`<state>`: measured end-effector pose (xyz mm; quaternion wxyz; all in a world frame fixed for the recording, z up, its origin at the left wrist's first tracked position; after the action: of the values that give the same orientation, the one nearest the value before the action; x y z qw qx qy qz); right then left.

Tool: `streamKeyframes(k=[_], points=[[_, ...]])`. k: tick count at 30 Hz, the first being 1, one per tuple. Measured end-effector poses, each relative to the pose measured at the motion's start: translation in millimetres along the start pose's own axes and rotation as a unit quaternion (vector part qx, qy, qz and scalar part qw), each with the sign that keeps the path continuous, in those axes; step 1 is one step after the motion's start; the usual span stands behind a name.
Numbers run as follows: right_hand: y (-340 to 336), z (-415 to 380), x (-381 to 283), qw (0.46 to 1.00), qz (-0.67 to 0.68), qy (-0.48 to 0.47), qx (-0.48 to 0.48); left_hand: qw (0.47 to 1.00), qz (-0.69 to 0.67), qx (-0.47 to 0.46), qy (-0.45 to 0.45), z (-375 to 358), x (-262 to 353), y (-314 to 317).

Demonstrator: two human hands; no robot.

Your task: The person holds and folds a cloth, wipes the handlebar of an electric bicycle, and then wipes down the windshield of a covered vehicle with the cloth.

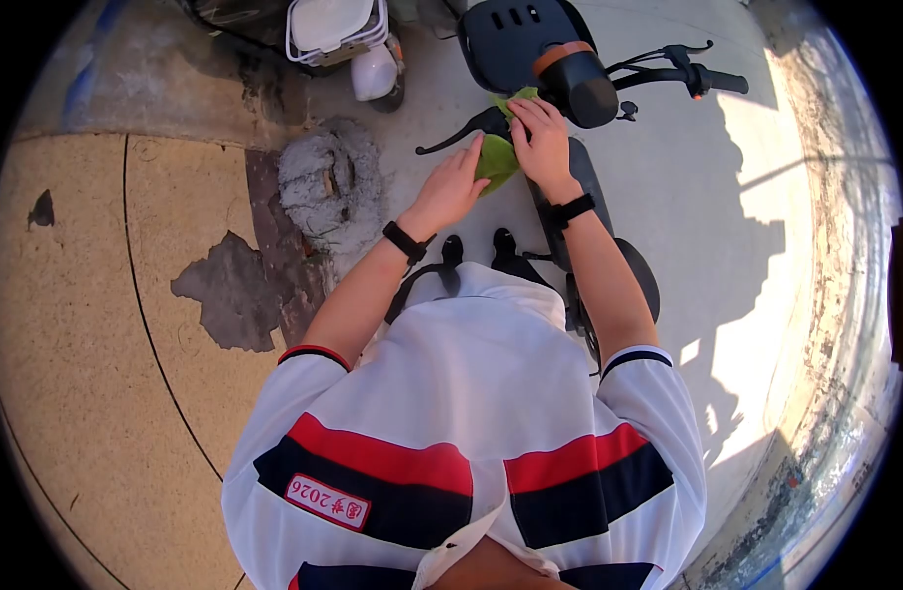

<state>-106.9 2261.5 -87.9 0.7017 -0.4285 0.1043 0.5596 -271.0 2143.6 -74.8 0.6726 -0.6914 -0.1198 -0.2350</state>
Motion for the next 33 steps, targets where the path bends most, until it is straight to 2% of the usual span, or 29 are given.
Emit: streamKeyframes(k=[4, 10, 16, 19, 25, 28, 33], points=[[6, 2, 13, 0.999, -0.020, 0.046, 0.006, 1.000, -0.001, -0.022, -0.010, -5, -4, 0], [10, 11, 36, 0.985, 0.076, 0.153, -0.022, 0.998, -0.051, -0.015, -0.025, -16, -9, -14], [8, 11, 32, 0.997, 0.036, 0.070, -0.011, 0.996, -0.078, 0.036, -0.037, -26, -21, -17], [3, 12, 17, 0.998, 0.033, 0.054, -0.004, 0.997, -0.054, 0.023, -0.040, -25, -30, -23], [1, 8, 8, 0.995, 0.030, 0.095, 0.014, 0.998, -0.026, 0.043, -0.031, -26, -38, -30], [-2, 5, 6, 0.994, 0.021, 0.093, 0.048, 0.994, -0.078, 0.075, -0.023, -27, -47, -31], [-7, -2, 8, 0.995, 0.011, 0.083, 0.054, 0.993, -0.048, 0.076, -0.071, -32, -58, -41]])
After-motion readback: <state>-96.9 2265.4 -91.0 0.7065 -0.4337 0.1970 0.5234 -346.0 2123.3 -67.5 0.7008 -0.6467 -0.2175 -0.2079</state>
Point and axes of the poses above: each hand's wrist, its own z-axis towards the middle knuckle, its own y-axis out of the palm, x = y × z, the point moved 1 cm from there along z, towards the middle knuckle, and after that the axes turned 9 degrees about z, right-handed, at the moved point
